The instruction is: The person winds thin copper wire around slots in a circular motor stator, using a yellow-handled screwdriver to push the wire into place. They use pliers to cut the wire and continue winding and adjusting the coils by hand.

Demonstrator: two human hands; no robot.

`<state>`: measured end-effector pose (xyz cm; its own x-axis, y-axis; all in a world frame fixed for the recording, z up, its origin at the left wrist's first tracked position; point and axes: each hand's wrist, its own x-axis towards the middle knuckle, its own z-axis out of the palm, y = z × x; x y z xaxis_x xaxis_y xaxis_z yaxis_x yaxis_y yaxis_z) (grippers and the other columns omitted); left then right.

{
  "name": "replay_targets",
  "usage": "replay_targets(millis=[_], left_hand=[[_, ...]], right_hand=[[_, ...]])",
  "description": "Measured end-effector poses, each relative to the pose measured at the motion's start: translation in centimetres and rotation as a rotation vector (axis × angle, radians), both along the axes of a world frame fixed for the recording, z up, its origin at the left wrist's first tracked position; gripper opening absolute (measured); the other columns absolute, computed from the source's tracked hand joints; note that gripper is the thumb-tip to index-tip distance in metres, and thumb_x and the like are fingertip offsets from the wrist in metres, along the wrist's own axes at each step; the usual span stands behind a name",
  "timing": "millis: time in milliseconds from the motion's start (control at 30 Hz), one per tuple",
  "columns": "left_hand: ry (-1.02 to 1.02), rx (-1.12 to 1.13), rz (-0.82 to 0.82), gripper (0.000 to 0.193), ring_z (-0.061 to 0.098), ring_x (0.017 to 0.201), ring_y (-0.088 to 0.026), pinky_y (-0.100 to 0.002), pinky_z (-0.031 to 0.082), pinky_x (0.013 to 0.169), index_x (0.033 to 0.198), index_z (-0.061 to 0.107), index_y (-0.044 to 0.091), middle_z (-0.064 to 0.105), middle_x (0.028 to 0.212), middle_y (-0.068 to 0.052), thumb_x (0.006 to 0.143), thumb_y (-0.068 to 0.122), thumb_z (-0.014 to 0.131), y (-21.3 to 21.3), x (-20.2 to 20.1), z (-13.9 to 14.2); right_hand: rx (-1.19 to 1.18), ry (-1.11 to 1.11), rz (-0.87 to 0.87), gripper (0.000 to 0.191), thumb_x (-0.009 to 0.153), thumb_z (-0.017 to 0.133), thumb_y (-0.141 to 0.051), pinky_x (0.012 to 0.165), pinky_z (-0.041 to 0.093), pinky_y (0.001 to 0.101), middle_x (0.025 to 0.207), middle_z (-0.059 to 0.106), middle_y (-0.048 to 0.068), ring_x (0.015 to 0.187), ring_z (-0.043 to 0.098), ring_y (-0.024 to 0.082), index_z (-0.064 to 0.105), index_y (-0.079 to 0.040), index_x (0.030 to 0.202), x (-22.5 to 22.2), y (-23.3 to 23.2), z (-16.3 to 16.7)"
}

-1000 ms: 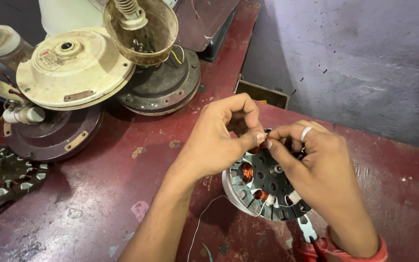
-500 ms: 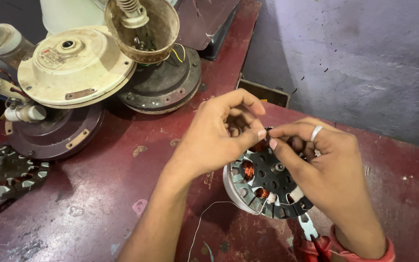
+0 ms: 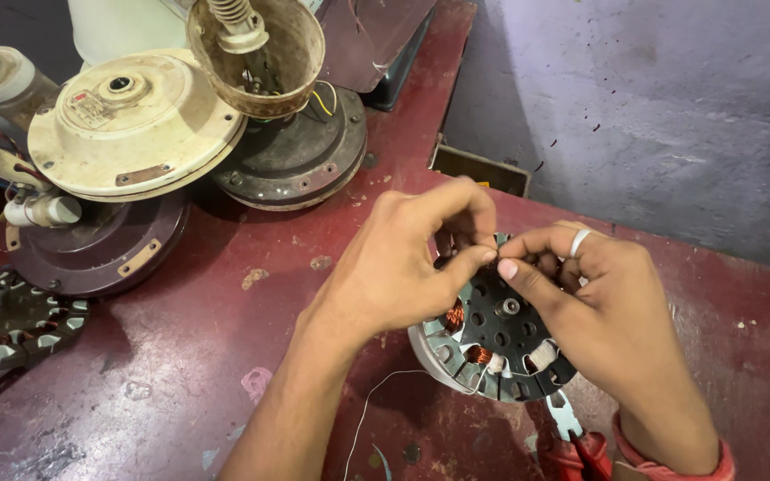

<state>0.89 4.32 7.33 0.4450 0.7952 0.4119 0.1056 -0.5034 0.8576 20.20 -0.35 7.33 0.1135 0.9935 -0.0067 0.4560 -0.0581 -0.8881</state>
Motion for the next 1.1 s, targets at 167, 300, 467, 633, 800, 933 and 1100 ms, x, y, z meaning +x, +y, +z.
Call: replay_targets(millis=[167,300,467,633,800,933,1100], left_hand=[[-0.056,-0.065,-0.030,0.030,0.066,0.080,-0.014,-0.032,0.056,0.077,0.105,0.042,0.004,0.065,0.082,-0.006,0.090,-0.008,0.065,0.1,0.2,-1.2],[-0.126,0.112,0.036,0.035,0.059,0.093,-0.017,-0.033,0.053,0.086,0.112,0.037,0.005,0.058,0.096,-0.009,0.091,-0.016,0.056,0.4,0.7,-1.6],[-0.098,-0.062,0.097,0.019,0.060,0.078,-0.010,-0.028,0.051,0.069,0.105,0.059,0.003,0.065,0.085,-0.004,0.090,-0.004,0.068,0.8,-1.0,-0.2],[0.104,0.164,0.037,0.018,0.068,0.075,-0.019,-0.032,0.053,0.066,0.097,0.076,0.005,0.071,0.085,-0.008,0.079,0.008,0.078,0.1,-0.9,0.4],[0.184,0.167,0.041,0.014,0.070,0.078,-0.026,-0.035,0.054,0.068,0.095,0.076,0.005,0.072,0.084,-0.010,0.081,0.008,0.074,-0.3,-0.3,0.6],[0.177,0.143,0.031,0.010,0.069,0.077,-0.024,-0.034,0.054,0.068,0.092,0.072,0.003,0.070,0.084,-0.011,0.083,0.005,0.071,-0.3,-0.2,0.3],[0.113,0.030,-0.031,0.008,0.068,0.073,-0.020,-0.033,0.052,0.064,0.093,0.069,0.002,0.069,0.083,-0.010,0.086,0.004,0.070,0.5,-0.4,0.0]], right_hand=[[-0.088,0.038,0.003,0.011,0.087,0.072,-0.004,0.055,0.049,0.0234,0.075,0.073,0.002,0.063,0.062,0.006,0.077,0.000,0.096,-0.1,0.2,0.1],[-0.123,0.075,0.018,0.010,0.087,0.071,-0.003,0.056,0.049,0.0237,0.075,0.073,0.004,0.064,0.063,0.006,0.076,0.002,0.094,0.1,0.3,0.1],[-0.101,0.048,-0.014,0.010,0.086,0.072,-0.002,0.055,0.050,0.0231,0.075,0.075,0.004,0.063,0.064,0.006,0.077,0.001,0.094,0.3,0.3,0.0],[-0.070,0.120,-0.008,0.011,0.086,0.071,-0.001,0.053,0.053,0.0228,0.075,0.076,0.004,0.062,0.067,0.006,0.076,0.002,0.095,0.2,0.3,-0.1],[-0.122,0.087,0.000,0.011,0.085,0.073,-0.003,0.052,0.051,0.0241,0.074,0.076,0.005,0.060,0.064,0.007,0.078,0.001,0.094,0.5,0.2,0.1],[-0.123,0.094,0.015,0.011,0.086,0.071,-0.003,0.052,0.050,0.0241,0.075,0.075,0.005,0.061,0.064,0.006,0.077,0.001,0.096,0.3,0.3,0.0],[-0.049,0.051,-0.066,0.011,0.088,0.072,-0.004,0.052,0.047,0.0231,0.074,0.073,0.003,0.061,0.061,0.005,0.077,0.000,0.097,-0.4,0.3,0.0]])
